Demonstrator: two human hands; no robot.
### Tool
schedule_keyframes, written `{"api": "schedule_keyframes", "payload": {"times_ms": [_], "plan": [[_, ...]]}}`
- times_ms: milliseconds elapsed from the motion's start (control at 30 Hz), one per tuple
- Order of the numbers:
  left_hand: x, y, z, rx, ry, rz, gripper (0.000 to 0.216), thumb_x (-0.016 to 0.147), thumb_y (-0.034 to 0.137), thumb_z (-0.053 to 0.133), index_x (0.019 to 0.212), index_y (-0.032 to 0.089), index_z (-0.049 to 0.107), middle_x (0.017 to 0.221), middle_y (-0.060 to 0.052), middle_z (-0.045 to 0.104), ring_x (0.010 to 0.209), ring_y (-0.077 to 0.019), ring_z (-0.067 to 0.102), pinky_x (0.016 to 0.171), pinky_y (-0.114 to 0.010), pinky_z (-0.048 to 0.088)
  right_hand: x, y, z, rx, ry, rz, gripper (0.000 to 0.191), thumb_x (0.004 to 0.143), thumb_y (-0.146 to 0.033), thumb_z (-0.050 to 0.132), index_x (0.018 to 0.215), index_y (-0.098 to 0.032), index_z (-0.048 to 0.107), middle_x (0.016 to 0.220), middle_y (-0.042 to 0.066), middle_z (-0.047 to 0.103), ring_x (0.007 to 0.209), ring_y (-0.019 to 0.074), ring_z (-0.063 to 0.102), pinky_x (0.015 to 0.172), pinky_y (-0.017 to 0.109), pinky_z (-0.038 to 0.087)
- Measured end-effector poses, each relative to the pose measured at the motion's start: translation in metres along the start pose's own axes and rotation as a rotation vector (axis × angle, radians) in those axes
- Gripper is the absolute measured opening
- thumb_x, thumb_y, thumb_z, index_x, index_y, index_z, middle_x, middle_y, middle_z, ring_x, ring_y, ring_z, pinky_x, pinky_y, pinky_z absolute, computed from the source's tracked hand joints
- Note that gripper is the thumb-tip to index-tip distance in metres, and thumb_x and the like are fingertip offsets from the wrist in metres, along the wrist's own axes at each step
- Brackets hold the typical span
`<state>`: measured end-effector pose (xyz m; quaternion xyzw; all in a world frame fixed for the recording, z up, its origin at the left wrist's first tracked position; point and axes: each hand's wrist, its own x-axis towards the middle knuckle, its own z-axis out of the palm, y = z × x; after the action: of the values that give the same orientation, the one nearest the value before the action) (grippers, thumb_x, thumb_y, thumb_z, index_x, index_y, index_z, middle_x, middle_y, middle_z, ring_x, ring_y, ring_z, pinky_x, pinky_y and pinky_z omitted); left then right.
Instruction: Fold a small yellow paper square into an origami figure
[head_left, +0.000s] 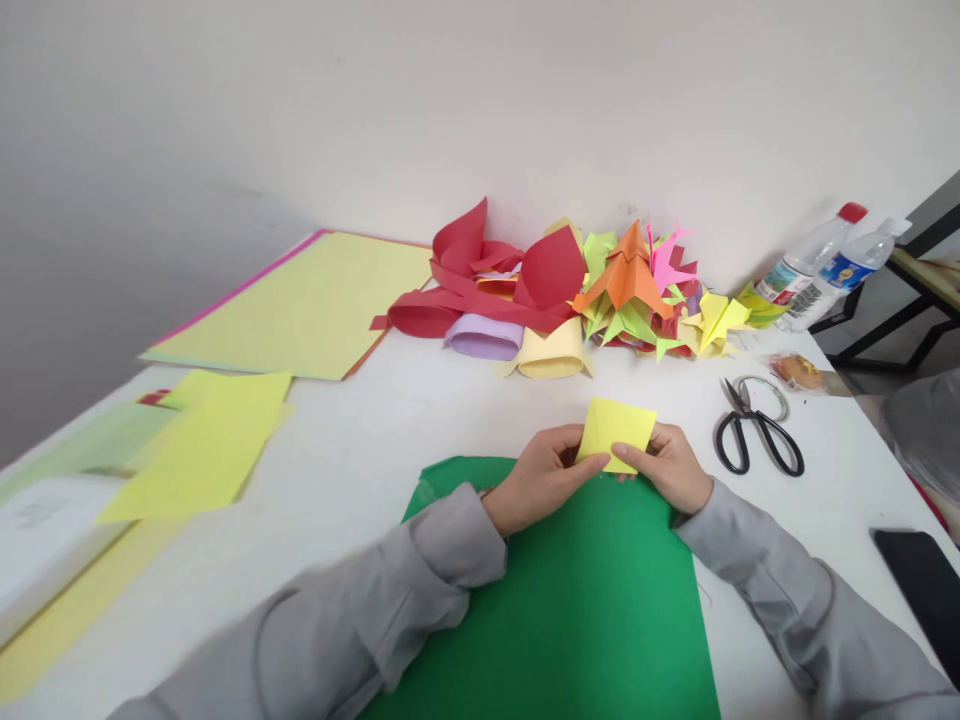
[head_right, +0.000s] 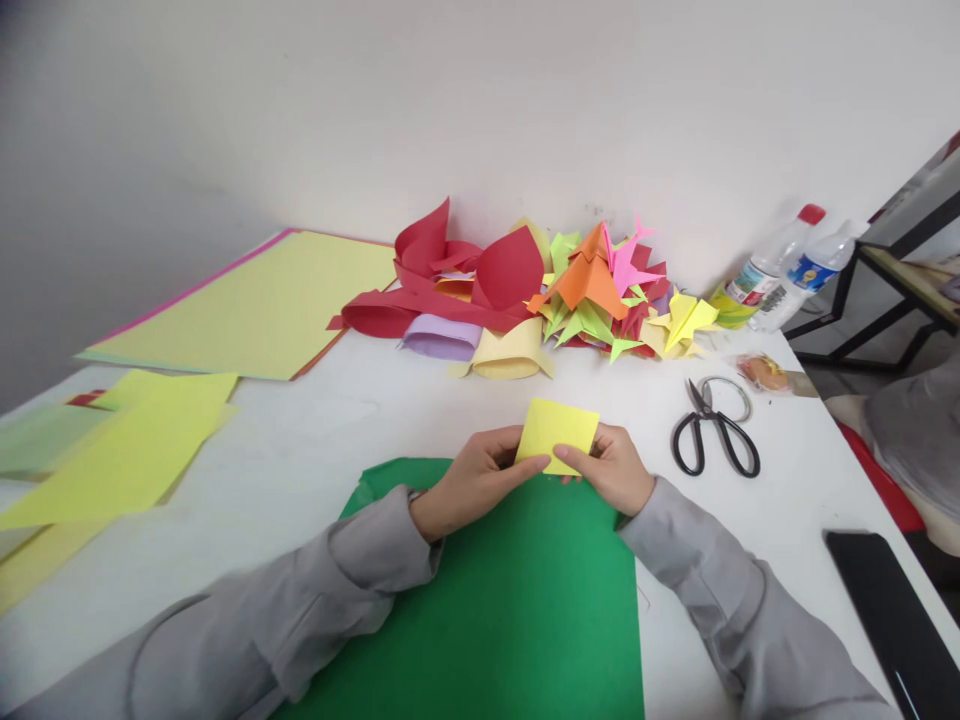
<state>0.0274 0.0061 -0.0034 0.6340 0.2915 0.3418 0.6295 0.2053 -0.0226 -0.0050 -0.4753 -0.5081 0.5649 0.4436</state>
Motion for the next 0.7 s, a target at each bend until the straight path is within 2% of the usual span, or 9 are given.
{"api": "schedule_keyframes", "payload": {"times_ms": [133, 300, 467, 567, 700], "plan": [[-0.0005, 0.0006, -0.0005, 0.062, 0.13, -0.002, 0.031, 0.079, 0.043, 0.06, 0.075, 0.013, 0.066, 0.064, -0.001, 0.058, 0.06, -0.0129, 0.049, 0.059, -0.025, 0.041, -0.0009, -0.0025, 0.0009, 0.007, -0.028, 0.02, 0.032, 0.066, -0.045, 0.076, 0.072, -0.014, 0.069, 0.062, 0.002, 0.069, 0.048, 0.0114, 0.059, 0.047, 0.025, 0.052], [0.0002, 0.0002, -0.0013, 0.043, 0.143, -0.018, 0.037, 0.077, 0.05, 0.06, 0.067, 0.014, 0.063, 0.064, -0.002, 0.056, 0.064, -0.015, 0.05, 0.06, -0.026, 0.043, -0.0023, 0.0002, -0.0004, 0.038, -0.018, 0.022, 0.031, 0.066, -0.043, 0.077, 0.078, -0.016, 0.072, 0.067, 0.003, 0.072, 0.056, 0.0144, 0.064, 0.052, 0.027, 0.055], [0.0006, 0.0004, -0.0004, 0.037, 0.169, -0.007, 0.036, 0.076, 0.05, 0.062, 0.069, 0.015, 0.063, 0.065, -0.001, 0.054, 0.064, -0.0139, 0.046, 0.059, -0.025, 0.04, -0.0021, 0.0023, -0.0018, 0.033, 0.015, 0.03, 0.031, 0.065, -0.043, 0.078, 0.077, -0.015, 0.072, 0.063, 0.003, 0.071, 0.049, 0.0127, 0.06, 0.046, 0.025, 0.053], [0.0012, 0.002, -0.0012, 0.023, 0.206, 0.0, 0.033, 0.075, 0.046, 0.063, 0.068, 0.015, 0.062, 0.065, 0.0, 0.051, 0.06, -0.0113, 0.042, 0.055, -0.023, 0.036, -0.0028, 0.0003, -0.0003, 0.031, -0.029, 0.045, 0.031, 0.063, -0.042, 0.079, 0.078, -0.016, 0.072, 0.066, 0.002, 0.072, 0.051, 0.0135, 0.061, 0.048, 0.026, 0.053], [0.0016, 0.0039, -0.0031, -0.033, 0.231, -0.06, 0.034, 0.073, 0.046, 0.065, 0.062, 0.015, 0.058, 0.06, 0.003, 0.044, 0.05, -0.0072, 0.035, 0.045, -0.021, 0.027, -0.0035, -0.0009, 0.001, 0.033, -0.092, 0.034, 0.031, 0.061, -0.04, 0.08, 0.082, -0.018, 0.073, 0.072, 0.003, 0.073, 0.06, 0.0156, 0.065, 0.052, 0.026, 0.055]]}}
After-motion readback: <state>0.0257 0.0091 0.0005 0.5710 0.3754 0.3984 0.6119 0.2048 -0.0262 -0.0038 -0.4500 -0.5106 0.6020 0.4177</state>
